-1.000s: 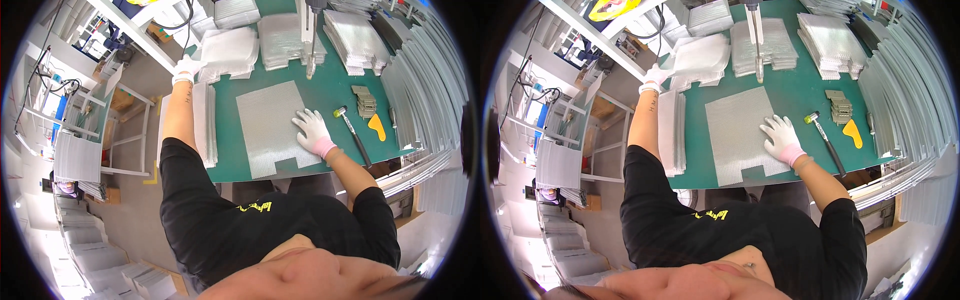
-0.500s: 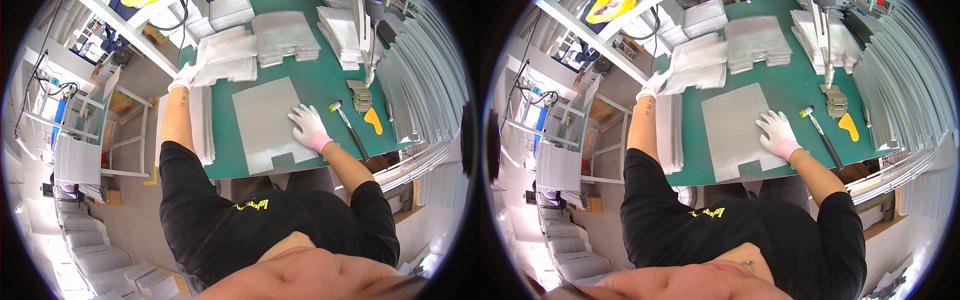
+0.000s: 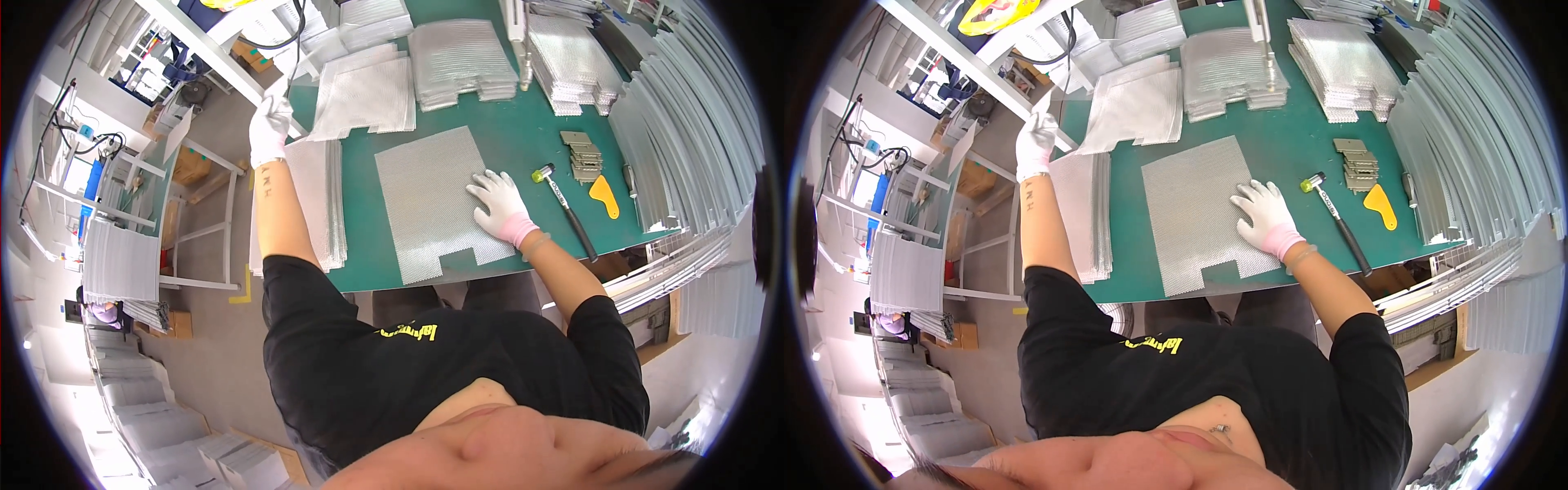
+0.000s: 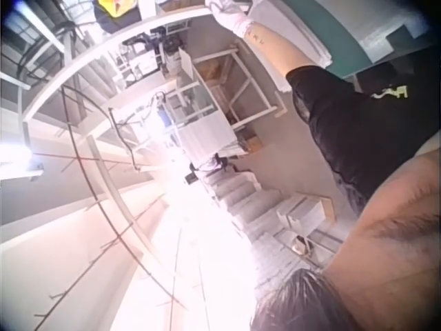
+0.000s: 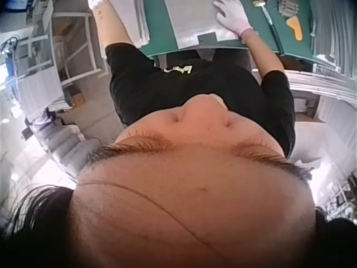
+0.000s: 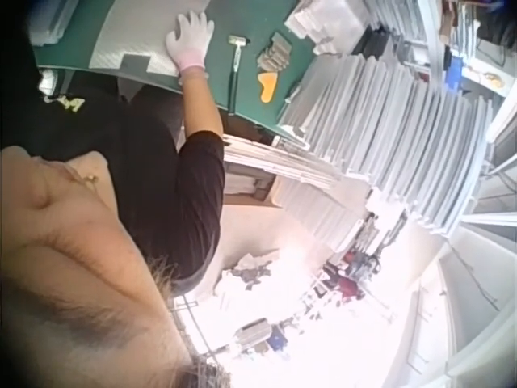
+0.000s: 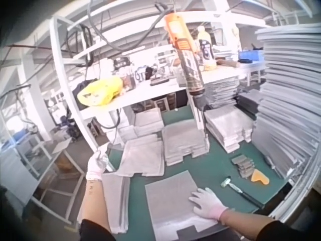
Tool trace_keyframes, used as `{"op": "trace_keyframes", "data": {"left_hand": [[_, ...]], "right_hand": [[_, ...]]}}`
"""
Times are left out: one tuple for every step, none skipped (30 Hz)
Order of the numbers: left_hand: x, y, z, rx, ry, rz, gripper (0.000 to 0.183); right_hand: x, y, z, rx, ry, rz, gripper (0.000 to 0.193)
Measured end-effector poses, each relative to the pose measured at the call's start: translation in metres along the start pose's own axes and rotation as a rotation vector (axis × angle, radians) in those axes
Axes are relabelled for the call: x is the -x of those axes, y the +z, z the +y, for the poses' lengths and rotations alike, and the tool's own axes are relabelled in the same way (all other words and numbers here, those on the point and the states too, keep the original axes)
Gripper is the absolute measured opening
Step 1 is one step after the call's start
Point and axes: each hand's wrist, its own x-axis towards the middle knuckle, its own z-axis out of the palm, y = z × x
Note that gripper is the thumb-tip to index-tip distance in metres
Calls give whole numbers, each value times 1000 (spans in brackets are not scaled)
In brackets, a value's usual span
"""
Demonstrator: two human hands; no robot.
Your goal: The person is assembling metal mesh filters by inserting them into metal frames, attaching a metal tab, and securing components using a drill and hammer.
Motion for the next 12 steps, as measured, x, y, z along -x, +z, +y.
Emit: {"op": "trace_keyframes", "data": {"left_hand": [[27,3,28,1,69,-169,29],[53,30,15,-99,128,-193,39],[78,51,10,-100,119,-200,39],[104,66,11,-115,130,-188,42],[134,70,12,-131,146,-170,44],[164,61,12,-207,188,-218,46],[196,51,8,-281,225,-265,49],[232,64,-10,-375,245,-177,41],[271,81,-32,-469,263,-91,34],[306,86,-44,-671,183,-12,38],[335,85,-57,-861,99,70,42],[338,82,-55,-853,111,88,42]], "right_hand": [[-5,2,-5,-8,-36,3,51],[-2,6,2,15,-21,22,50],[0,7,6,30,-16,45,48],[1,6,7,26,-17,47,48],[0,4,6,8,-23,47,47],[-1,2,5,-8,-34,45,45],[1,-1,5,-8,-43,41,45],[8,-6,10,-89,-6,125,43],[15,-11,14,-170,33,212,41],[22,-14,11,-498,54,307,41],[28,-28,5,-941,-14,279,59],[34,-38,0,-1335,20,137,73]]}}
